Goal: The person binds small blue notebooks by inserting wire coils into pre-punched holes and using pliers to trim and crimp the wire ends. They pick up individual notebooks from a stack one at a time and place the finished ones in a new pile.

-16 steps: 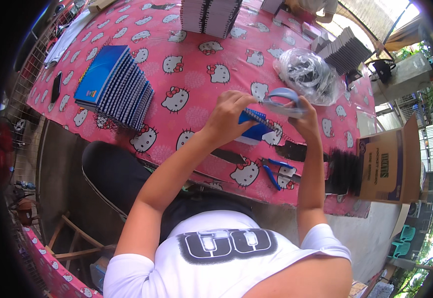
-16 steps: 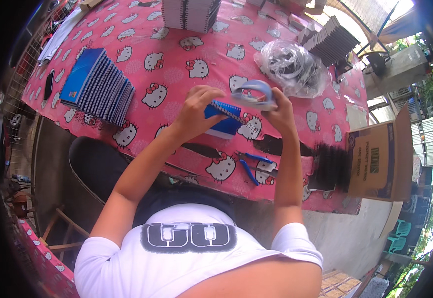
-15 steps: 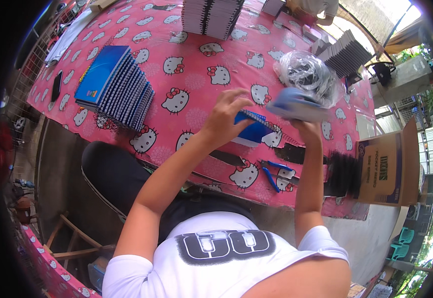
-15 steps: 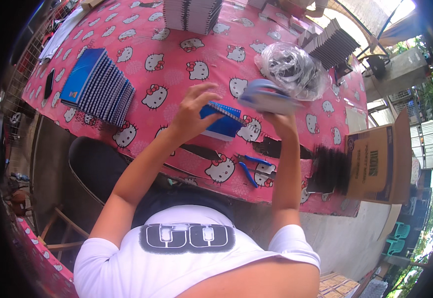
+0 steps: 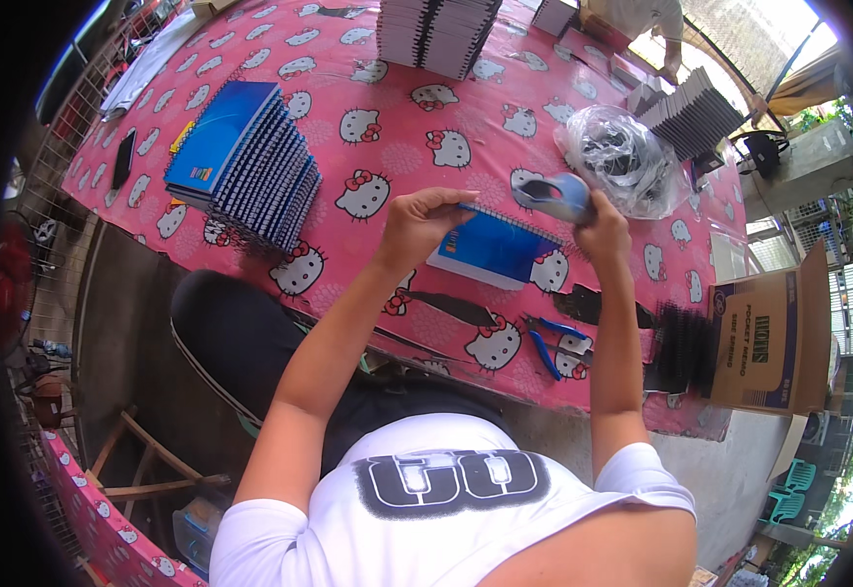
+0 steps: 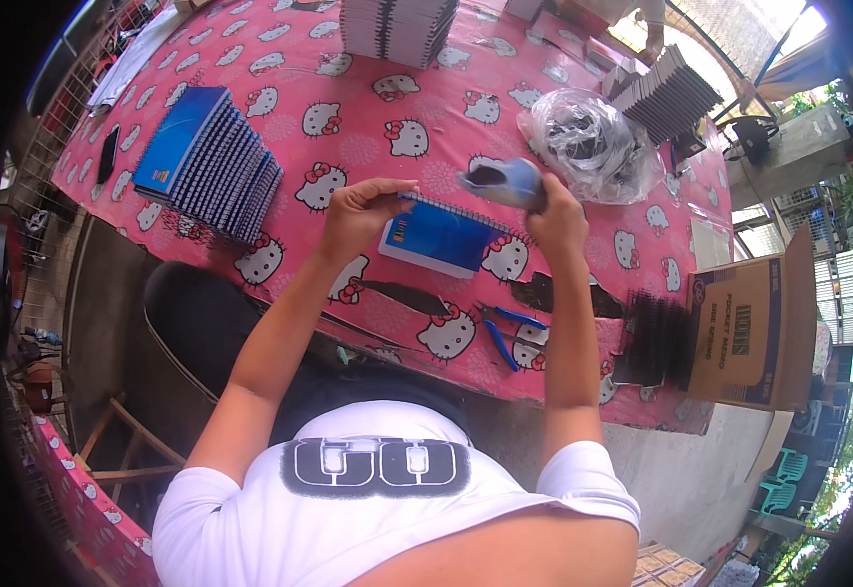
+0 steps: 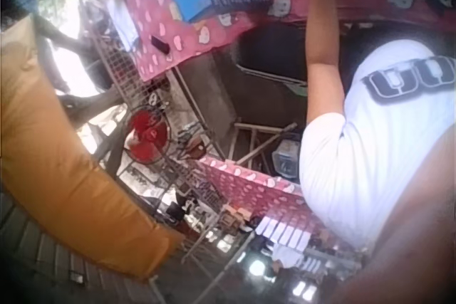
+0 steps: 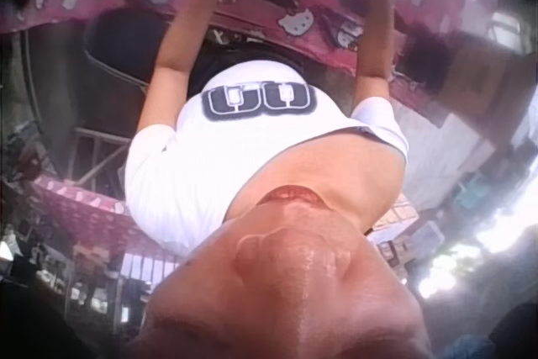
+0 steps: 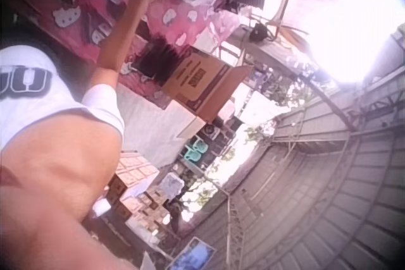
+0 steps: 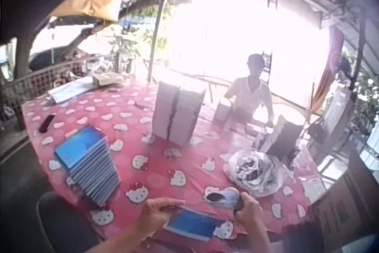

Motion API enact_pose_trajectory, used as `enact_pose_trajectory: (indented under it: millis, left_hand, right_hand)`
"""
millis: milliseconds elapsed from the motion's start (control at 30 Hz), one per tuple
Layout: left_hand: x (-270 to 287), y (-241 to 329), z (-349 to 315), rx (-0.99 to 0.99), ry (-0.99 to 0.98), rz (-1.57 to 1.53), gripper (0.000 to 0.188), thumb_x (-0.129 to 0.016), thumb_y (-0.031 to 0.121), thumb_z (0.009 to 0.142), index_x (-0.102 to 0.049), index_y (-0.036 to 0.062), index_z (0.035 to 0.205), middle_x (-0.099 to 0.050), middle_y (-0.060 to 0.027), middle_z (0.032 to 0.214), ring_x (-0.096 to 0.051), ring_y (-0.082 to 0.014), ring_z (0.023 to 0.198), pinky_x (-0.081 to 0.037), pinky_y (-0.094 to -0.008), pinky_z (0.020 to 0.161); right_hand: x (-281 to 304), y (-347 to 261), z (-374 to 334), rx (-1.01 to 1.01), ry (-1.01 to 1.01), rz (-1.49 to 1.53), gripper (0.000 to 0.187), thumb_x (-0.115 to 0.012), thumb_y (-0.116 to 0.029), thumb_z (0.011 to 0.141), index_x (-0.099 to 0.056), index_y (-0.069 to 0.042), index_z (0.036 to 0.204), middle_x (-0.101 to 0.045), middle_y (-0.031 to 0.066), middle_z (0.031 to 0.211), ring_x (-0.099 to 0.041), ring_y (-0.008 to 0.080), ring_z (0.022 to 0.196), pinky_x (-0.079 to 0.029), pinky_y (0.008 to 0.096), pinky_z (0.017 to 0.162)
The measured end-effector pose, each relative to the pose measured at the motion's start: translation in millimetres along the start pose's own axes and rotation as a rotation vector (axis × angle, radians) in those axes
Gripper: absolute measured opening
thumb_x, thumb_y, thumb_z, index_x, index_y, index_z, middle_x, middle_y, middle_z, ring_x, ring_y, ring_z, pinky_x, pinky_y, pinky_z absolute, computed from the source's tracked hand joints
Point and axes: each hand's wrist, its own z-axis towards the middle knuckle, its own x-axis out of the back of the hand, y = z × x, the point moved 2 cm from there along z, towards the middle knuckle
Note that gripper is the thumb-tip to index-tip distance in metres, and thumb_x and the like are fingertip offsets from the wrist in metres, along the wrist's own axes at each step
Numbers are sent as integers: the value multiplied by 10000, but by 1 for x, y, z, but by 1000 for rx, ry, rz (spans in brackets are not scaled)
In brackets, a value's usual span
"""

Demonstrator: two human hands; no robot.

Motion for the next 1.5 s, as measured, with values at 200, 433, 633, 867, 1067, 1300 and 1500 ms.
enact_pose_trajectory:
  millis: [200,433,633,867,1067,1300,1500]
  left_hand:
    - [-16,-8,13,-76,-1,-339,331,-699,-55,813,-688,49,1127,-708,-16,904,-628,-54,771,-528,-200,644]
    - [-9,-25,0,-12,11,-319,349,-712,-59,793,-707,73,1116,-712,-17,928,-616,-33,755,-500,-172,599]
    - [-10,-18,11,-29,20,-312,336,-699,-62,798,-704,56,1113,-712,-50,965,-637,-75,808,-518,-202,677]
    - [-6,-17,2,30,27,-354,312,-651,-112,809,-684,-12,1103,-705,-121,1017,-671,-141,886,-549,-247,805]
    - [-5,2,-12,-62,107,-382,240,-670,-66,831,-693,-23,1066,-711,-75,956,-649,-99,841,-535,-225,759]
    - [10,51,-48,-166,316,47,229,-668,-65,824,-701,-2,1041,-722,-83,912,-657,-93,831,-529,-238,755]
    - [36,72,-71,-174,473,-4,201,-668,-74,821,-649,-6,1010,-718,-96,884,-677,-114,855,-547,-263,746]
  right_hand:
    - [-6,83,-81,133,188,-420,486,-668,-93,728,-554,-43,1197,-595,185,1182,-561,355,1138,-487,450,892]
    - [68,-82,-68,325,22,130,414,-640,-93,796,-585,2,1195,-618,204,1158,-590,361,1095,-473,410,929]
    - [7,-126,4,331,-677,-190,480,-717,-244,729,-644,-11,1142,-664,197,1065,-622,357,1023,-484,426,904]
    - [1,-123,-9,522,-326,-71,562,-770,-196,694,-574,-35,1196,-642,148,1028,-628,373,932,-495,424,856]
    - [-1,-141,-13,498,-187,433,367,-781,-93,696,-558,-2,974,-559,126,847,-595,306,791,-485,394,703]
    - [-1,-170,-27,691,-18,514,225,-756,-75,740,-623,-22,914,-574,107,799,-600,256,689,-480,356,617]
    - [1,-212,-39,601,-136,659,152,-697,18,776,-652,-7,920,-652,111,848,-653,236,743,-504,311,606]
